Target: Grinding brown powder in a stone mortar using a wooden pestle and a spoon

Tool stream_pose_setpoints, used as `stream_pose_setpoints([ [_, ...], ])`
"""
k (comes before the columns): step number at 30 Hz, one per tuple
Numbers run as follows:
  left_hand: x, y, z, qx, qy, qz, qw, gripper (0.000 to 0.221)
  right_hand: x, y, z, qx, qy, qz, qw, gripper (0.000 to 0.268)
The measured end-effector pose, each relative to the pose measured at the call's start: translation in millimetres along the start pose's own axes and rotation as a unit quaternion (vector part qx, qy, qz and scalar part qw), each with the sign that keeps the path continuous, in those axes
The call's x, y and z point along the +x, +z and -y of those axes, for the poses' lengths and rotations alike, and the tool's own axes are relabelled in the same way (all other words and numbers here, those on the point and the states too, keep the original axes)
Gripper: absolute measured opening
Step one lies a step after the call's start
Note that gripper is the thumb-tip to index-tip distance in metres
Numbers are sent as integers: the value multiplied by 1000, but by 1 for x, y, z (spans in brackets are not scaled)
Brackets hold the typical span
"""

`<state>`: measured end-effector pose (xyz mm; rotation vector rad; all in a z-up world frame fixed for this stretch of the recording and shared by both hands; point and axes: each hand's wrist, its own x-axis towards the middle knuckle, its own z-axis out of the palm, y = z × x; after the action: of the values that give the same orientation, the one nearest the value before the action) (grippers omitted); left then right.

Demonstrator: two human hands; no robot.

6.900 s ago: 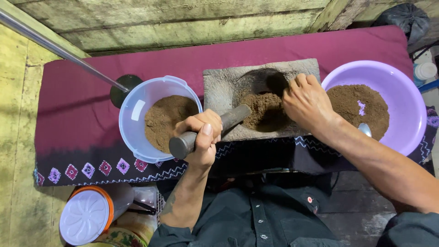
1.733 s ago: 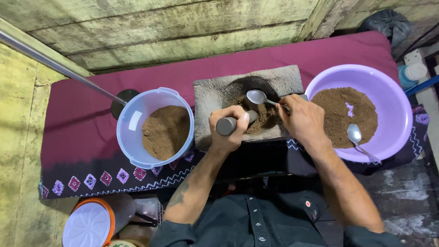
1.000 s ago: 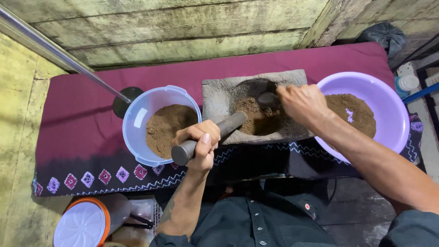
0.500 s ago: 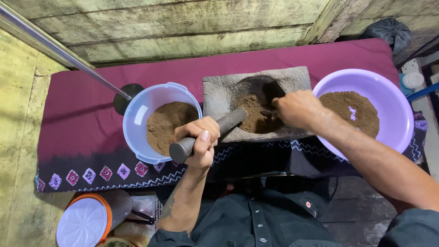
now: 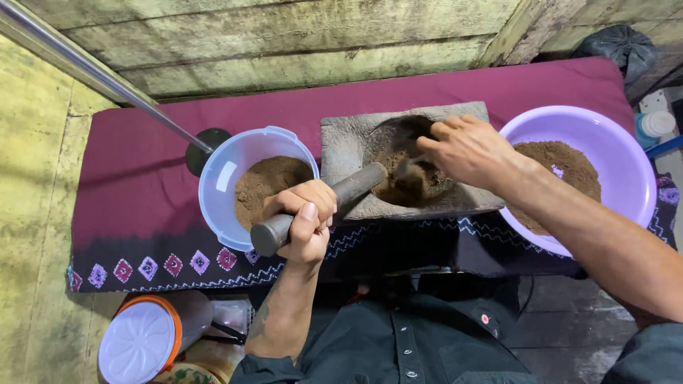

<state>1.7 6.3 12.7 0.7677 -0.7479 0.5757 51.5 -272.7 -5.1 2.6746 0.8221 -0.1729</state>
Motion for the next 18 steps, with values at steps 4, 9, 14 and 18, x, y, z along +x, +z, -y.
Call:
stream_pose_setpoints([
  [4,-3,-3,7,8,-2,1,1000,35,-2,3,21,67,-17,-104,992,30],
  [9,-3,-1,5,42,-32,-2,999,35,-31,34,-1,28,28,-29,999,15],
  [14,-13,-1,17,40,-39,-12,998,35,-68,30,1,98,174,-141,970,15],
  [18,-31,1,50,156,-65,-2,986,35,-69,59,15,154,240,-115,952,17],
])
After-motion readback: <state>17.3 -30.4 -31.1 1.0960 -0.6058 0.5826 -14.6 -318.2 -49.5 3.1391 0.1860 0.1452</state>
